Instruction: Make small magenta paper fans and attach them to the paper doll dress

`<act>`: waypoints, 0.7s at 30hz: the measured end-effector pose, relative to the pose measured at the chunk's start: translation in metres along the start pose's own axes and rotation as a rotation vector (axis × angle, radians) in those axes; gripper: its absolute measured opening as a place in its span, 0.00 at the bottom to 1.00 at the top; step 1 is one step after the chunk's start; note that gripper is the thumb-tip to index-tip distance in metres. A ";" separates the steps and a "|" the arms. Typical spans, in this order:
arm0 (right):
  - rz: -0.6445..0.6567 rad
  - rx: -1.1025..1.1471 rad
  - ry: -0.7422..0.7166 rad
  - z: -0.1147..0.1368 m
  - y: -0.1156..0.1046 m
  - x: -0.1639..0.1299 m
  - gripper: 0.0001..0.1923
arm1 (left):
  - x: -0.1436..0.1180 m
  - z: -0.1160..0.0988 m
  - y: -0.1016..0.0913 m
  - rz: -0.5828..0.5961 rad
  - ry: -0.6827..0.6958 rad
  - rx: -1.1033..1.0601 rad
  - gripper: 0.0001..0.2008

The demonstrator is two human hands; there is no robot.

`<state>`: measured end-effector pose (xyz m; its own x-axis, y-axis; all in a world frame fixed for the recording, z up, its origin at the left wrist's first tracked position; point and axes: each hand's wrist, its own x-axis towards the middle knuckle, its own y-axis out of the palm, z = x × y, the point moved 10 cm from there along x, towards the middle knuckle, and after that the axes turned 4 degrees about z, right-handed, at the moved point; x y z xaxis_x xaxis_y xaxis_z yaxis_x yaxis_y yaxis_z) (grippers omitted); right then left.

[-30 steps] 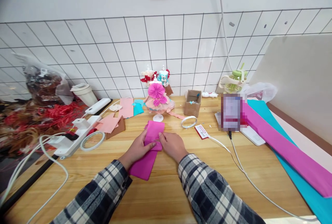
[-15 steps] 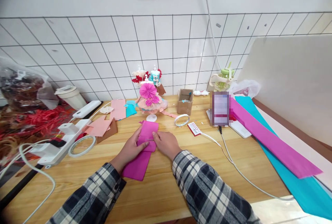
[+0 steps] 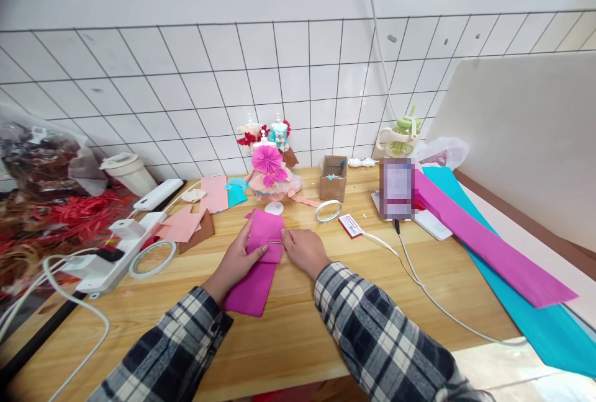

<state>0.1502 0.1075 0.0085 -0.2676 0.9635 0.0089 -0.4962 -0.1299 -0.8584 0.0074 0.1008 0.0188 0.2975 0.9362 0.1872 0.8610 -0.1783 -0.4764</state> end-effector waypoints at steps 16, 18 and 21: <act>0.005 -0.042 -0.051 0.013 0.004 -0.002 0.29 | -0.002 -0.015 0.013 0.071 0.043 0.082 0.40; 0.011 -0.066 -0.049 0.015 0.005 -0.002 0.29 | -0.002 -0.014 0.012 0.066 0.041 0.094 0.41; 0.022 -0.107 -0.043 0.016 0.006 -0.004 0.30 | -0.002 -0.013 0.012 0.069 0.030 0.106 0.41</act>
<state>0.1346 0.0994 0.0119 -0.3139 0.9494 0.0101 -0.3994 -0.1224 -0.9085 0.0226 0.0928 0.0233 0.3681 0.9131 0.1755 0.7903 -0.2077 -0.5765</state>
